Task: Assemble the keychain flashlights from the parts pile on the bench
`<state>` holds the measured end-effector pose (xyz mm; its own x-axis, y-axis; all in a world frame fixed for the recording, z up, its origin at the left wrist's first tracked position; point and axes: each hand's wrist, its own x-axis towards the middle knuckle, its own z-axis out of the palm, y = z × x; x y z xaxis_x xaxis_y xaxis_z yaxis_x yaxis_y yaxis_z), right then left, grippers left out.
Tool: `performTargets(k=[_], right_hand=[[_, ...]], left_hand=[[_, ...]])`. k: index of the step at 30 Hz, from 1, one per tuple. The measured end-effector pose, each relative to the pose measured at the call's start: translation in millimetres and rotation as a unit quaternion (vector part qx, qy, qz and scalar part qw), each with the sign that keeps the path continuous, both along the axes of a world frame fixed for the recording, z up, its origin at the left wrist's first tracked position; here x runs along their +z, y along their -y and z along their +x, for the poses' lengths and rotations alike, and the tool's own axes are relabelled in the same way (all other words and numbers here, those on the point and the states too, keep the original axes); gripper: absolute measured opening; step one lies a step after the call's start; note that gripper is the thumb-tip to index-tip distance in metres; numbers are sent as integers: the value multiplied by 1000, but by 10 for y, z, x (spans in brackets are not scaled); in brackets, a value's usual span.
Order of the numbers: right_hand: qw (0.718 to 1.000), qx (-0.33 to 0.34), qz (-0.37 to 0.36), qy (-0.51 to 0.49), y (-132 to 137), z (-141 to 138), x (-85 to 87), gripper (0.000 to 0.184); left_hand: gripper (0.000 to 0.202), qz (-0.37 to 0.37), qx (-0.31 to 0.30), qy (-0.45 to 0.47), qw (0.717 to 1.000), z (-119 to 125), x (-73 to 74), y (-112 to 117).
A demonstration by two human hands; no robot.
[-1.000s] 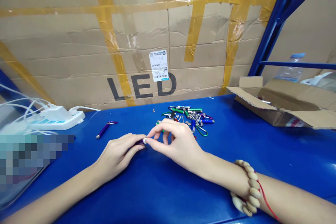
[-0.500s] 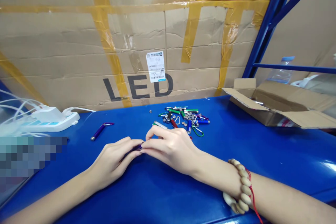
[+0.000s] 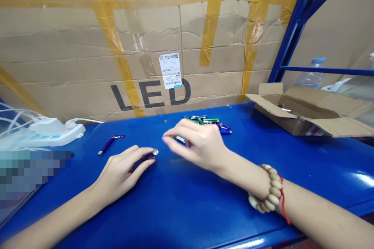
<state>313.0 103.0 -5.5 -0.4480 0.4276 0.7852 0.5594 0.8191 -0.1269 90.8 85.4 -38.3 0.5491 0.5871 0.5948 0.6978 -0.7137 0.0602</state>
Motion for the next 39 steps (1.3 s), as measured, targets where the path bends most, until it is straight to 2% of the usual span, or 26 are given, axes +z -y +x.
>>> performTargets(k=[3, 6, 9, 12, 20, 27, 39], right_hand=[[988, -152, -8, 12, -101, 97, 101, 24], [951, -274, -85, 113, -214, 161, 104, 15], [899, -333, -172, 225, -303, 192, 37, 12], [861, -371, -215, 275, -356, 226, -14, 12], [846, -391, -226, 285, -432, 335, -8, 13], [844, -380, -240, 292, -407, 277, -29, 10], [840, -391, -235, 294, -410, 217, -58, 19]], left_hand=[[23, -12, 31, 4, 999, -18, -11, -21], [22, -27, 49, 9, 998, -27, -22, -32], [22, -33, 45, 16, 998, -26, -25, -31], [21, -39, 40, 19, 998, -24, -22, -26], [21, -34, 27, 22, 999, -16, -7, -13], [22, -23, 17, 23, 999, -13, 3, -2], [20, -37, 23, 17, 999, -22, 9, 4]])
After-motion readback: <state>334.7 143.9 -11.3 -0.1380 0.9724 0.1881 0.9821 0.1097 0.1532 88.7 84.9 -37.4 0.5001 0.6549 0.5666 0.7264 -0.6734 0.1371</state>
